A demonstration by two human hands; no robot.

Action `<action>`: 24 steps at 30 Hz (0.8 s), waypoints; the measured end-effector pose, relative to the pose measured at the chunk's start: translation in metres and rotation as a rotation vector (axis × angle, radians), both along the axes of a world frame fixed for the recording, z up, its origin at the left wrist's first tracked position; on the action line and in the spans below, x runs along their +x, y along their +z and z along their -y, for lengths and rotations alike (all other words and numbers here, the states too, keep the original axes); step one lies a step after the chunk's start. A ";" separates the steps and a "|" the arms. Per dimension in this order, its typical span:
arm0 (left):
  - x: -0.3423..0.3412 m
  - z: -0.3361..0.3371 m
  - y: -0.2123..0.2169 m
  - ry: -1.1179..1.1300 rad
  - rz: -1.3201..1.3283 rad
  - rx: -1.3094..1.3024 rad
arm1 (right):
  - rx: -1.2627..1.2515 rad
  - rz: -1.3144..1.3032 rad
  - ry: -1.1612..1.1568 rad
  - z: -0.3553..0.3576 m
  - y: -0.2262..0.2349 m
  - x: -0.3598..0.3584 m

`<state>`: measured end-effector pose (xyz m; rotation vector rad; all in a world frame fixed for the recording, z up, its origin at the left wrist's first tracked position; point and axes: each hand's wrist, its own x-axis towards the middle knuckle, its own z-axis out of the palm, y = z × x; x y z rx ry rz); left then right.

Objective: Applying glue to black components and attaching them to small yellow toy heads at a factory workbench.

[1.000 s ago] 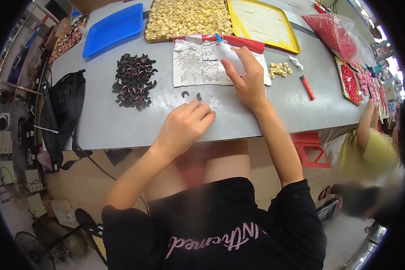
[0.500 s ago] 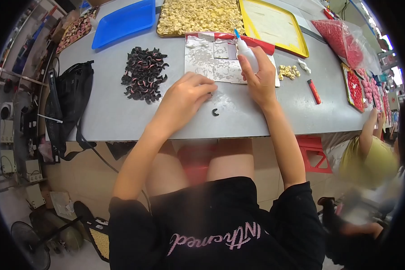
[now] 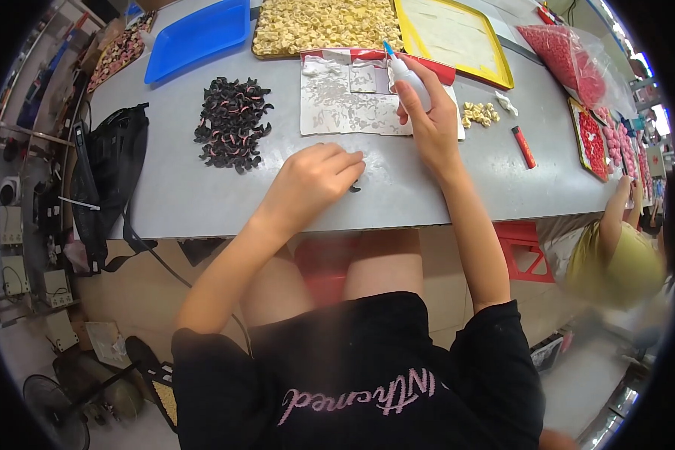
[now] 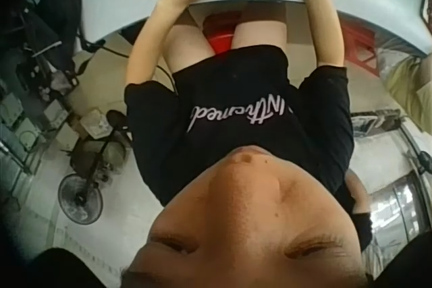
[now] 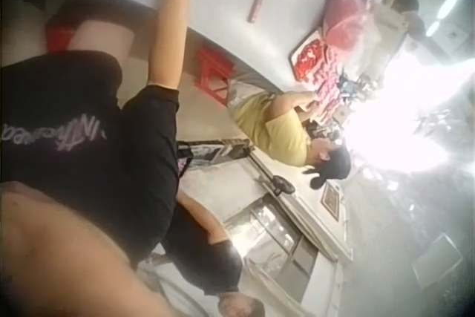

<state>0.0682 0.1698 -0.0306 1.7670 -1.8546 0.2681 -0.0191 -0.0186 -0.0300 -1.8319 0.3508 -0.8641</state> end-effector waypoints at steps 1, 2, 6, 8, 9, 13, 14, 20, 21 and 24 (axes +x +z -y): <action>-0.001 -0.002 0.000 -0.021 -0.028 -0.010 | 0.000 0.000 -0.002 0.001 0.000 0.000; -0.002 -0.005 0.000 -0.041 -0.055 -0.021 | 0.025 0.011 0.005 0.001 0.000 0.000; 0.000 -0.021 0.011 0.069 -0.308 -0.133 | 0.064 0.040 0.010 0.002 -0.001 -0.001; 0.014 -0.030 0.007 0.032 -0.319 -0.056 | 0.085 0.042 0.002 0.004 -0.004 -0.001; 0.017 -0.036 0.007 0.002 -0.316 0.010 | 0.097 0.059 0.005 0.002 -0.003 0.000; 0.013 -0.042 -0.001 -0.061 -0.256 0.121 | 0.058 0.022 0.003 0.001 -0.001 -0.004; 0.009 -0.043 -0.001 -0.039 -0.269 0.100 | 0.057 0.023 0.009 0.000 0.000 -0.004; -0.002 -0.034 -0.005 0.168 -0.248 -0.009 | 0.197 0.165 0.086 0.004 0.002 -0.001; -0.006 -0.031 -0.007 0.175 -0.250 -0.010 | 0.198 0.163 0.093 0.004 0.005 -0.001; -0.015 -0.022 -0.013 0.350 -0.445 -0.043 | 0.319 0.045 0.046 0.008 0.008 -0.004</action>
